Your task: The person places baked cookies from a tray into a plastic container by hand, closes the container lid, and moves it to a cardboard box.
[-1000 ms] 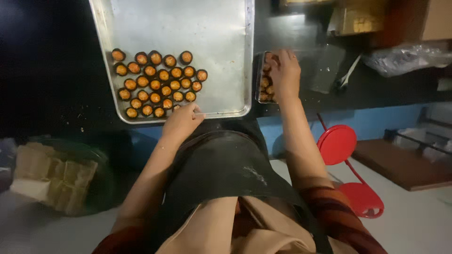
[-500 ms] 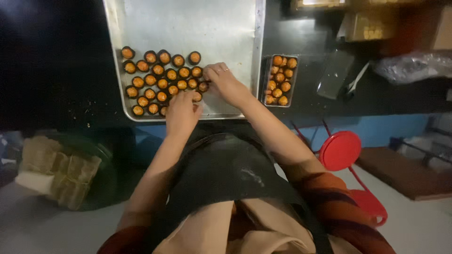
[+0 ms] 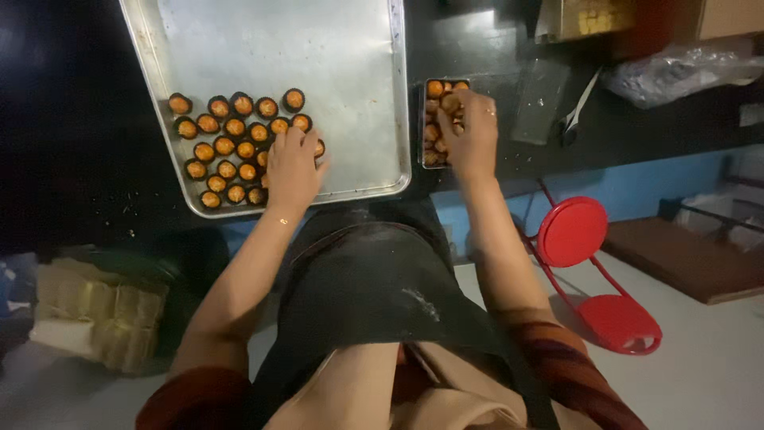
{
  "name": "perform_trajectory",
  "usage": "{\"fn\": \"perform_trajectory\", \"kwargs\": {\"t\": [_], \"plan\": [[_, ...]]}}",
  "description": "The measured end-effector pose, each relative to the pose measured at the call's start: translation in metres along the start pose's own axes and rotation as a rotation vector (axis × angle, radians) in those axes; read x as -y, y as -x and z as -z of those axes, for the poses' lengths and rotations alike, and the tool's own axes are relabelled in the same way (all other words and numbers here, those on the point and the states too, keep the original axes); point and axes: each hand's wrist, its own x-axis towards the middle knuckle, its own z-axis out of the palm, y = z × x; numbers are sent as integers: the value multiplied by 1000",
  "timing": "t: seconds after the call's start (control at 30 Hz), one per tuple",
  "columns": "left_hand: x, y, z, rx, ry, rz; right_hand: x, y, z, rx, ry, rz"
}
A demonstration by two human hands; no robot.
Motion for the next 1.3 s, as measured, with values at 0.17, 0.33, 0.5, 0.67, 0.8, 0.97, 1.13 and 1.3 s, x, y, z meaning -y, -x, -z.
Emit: {"fn": "perform_trajectory", "kwargs": {"t": [0.17,0.33,0.5,0.67,0.8,0.97,1.13,1.3], "plan": [[-15,1,24,14,37,53,-40,-2,-11,-87,161,238],[-13,7,36,19,43,93,-38,-6,-18,-102,172,303],[0,23,48,28,103,223,-51,-5,-18,21,259,187],[8,43,54,-81,192,284,-28,1,-8,-47,261,297],[13,56,55,-191,170,252,15,13,-52,99,415,330],[6,56,54,-157,146,220,73,26,-116,598,64,318],[-11,49,38,-158,-20,231,70,25,-167,563,66,646],[-7,46,14,-134,-126,267,57,43,-127,367,-192,450]]}}
